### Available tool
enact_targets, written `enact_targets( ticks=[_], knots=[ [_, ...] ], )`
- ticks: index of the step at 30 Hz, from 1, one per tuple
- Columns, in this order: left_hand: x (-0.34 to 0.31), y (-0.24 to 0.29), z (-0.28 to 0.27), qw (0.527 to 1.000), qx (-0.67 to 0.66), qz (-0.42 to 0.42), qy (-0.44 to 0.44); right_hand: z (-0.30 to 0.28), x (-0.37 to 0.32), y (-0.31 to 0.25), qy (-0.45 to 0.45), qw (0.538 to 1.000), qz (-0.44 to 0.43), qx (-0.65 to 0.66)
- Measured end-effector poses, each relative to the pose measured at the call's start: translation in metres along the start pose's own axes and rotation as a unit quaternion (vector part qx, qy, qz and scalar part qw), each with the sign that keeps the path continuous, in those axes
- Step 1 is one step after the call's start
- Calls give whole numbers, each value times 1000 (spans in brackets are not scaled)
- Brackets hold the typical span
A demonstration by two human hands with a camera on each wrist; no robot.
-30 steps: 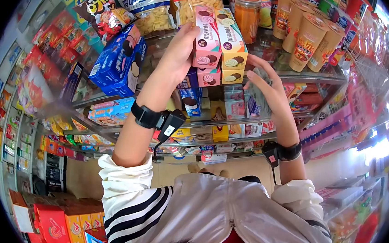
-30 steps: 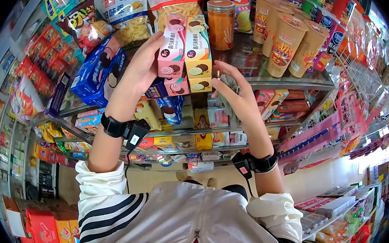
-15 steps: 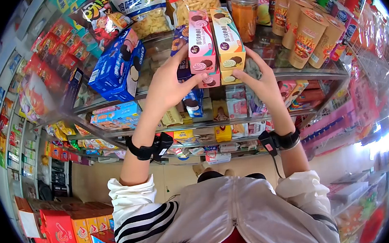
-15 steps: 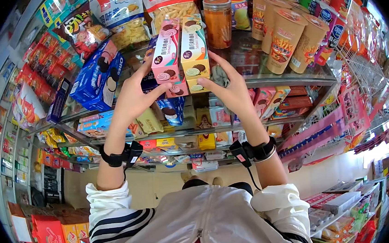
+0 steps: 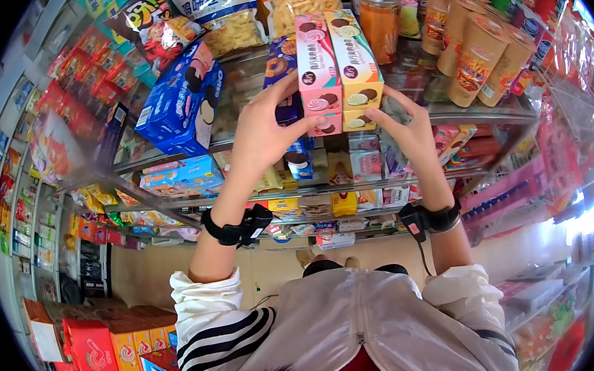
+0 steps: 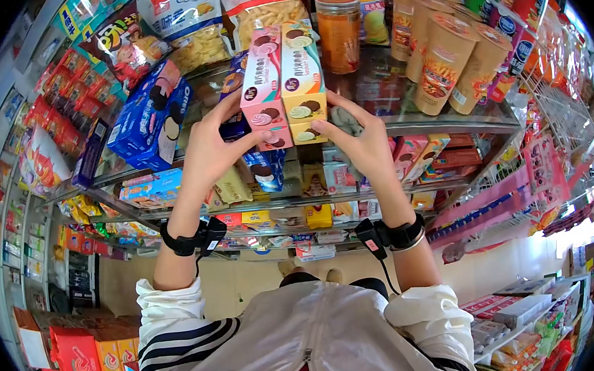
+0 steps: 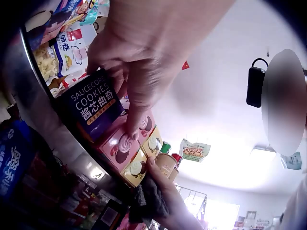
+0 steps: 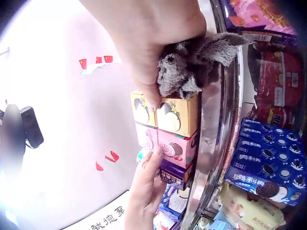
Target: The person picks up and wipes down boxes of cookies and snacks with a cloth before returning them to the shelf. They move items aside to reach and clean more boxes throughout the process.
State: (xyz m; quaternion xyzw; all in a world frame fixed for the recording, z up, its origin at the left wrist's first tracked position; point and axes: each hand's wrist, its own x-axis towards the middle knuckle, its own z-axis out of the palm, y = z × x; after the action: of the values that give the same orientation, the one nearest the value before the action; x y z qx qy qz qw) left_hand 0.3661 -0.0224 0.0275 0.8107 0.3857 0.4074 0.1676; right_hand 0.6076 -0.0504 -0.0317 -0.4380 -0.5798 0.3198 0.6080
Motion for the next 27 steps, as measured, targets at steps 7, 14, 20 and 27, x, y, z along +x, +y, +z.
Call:
enact_targets(
  ticks=[7,14,20,27],
  knots=[
    [-12,0,-1,985,124,78,87,-1,-4,7,12,1000,-4,-12],
    [-46,-4,-100,894,106,145,410,-9,-4,14,47,995,15,86],
    [-82,-177,-243,729,306,-62,609,-8,-5,11,51,996,9,72],
    [-144,-338,-315,801,172,-193,541,-5,-7,6,66,995,46,63]
  ],
)
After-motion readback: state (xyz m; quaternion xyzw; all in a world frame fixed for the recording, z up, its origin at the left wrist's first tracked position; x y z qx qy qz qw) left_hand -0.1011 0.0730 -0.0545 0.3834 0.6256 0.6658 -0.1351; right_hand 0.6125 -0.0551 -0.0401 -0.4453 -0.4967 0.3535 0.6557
